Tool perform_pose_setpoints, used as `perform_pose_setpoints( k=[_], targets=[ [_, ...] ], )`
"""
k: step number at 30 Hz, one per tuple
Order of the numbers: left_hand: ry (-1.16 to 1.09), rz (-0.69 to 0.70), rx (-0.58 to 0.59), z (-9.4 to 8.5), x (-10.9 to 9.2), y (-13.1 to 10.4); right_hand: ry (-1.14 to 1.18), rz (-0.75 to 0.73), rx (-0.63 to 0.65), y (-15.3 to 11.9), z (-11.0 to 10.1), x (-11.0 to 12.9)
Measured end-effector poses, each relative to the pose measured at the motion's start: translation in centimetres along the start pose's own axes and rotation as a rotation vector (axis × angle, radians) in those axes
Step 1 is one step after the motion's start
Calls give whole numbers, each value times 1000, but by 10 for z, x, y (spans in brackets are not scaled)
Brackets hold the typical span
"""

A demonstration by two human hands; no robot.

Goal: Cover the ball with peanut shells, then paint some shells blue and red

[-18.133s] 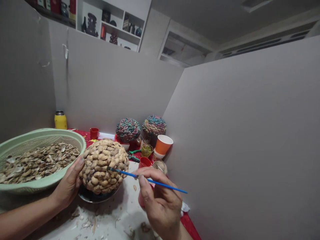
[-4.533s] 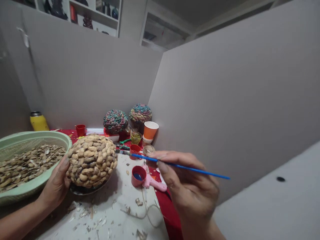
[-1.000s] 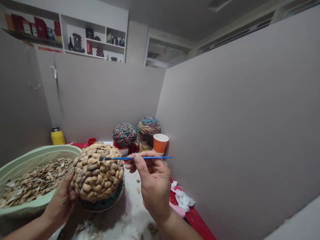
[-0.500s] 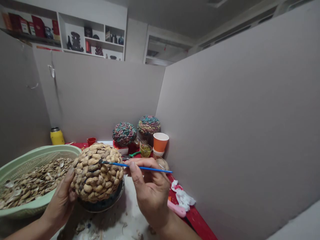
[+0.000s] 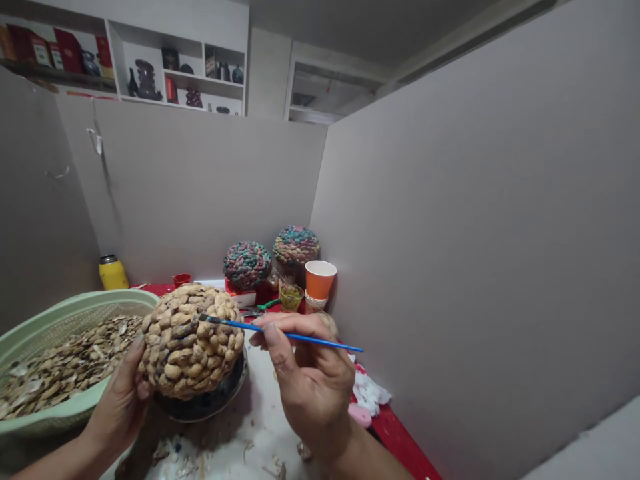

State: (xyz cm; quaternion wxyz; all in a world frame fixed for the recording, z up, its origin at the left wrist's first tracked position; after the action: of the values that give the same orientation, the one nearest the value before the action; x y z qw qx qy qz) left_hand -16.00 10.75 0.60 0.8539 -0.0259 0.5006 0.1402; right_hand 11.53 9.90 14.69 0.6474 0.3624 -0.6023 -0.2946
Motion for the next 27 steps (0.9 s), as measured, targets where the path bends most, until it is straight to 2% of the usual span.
perform_pose_setpoints(
  k=[4,8,13,18,21,27],
  targets=[
    [-5,-20,-43,-1,1,-2,-16,-42,70,-3,8,-1],
    [0,-24,-63,-1,0,-5,-89,-140,200,-7,18,4],
    [6,9,-15,0,0,-4,-186,-251,391,-8,31,19],
    [-13,-22,-42,-3,4,-4,-235,-273,503,-5,34,33],
    [-19,-11,-49,-2,2,-4,-223,-238,497,-5,29,35],
    [-50,-8,14,-3,8,1,-216,-199,293,-5,-3,38]
  ],
)
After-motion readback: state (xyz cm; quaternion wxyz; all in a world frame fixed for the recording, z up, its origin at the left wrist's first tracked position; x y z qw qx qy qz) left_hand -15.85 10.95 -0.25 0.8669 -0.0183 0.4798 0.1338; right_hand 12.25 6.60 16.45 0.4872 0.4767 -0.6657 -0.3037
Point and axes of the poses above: each hand's wrist, its own y-axis towards the middle knuckle, its own z-axis out of the palm, x = y × z, the point moved 10 cm from there along y, towards the middle knuckle, and after that the axes turned 12 degrees about x, right-handed, at the moved point
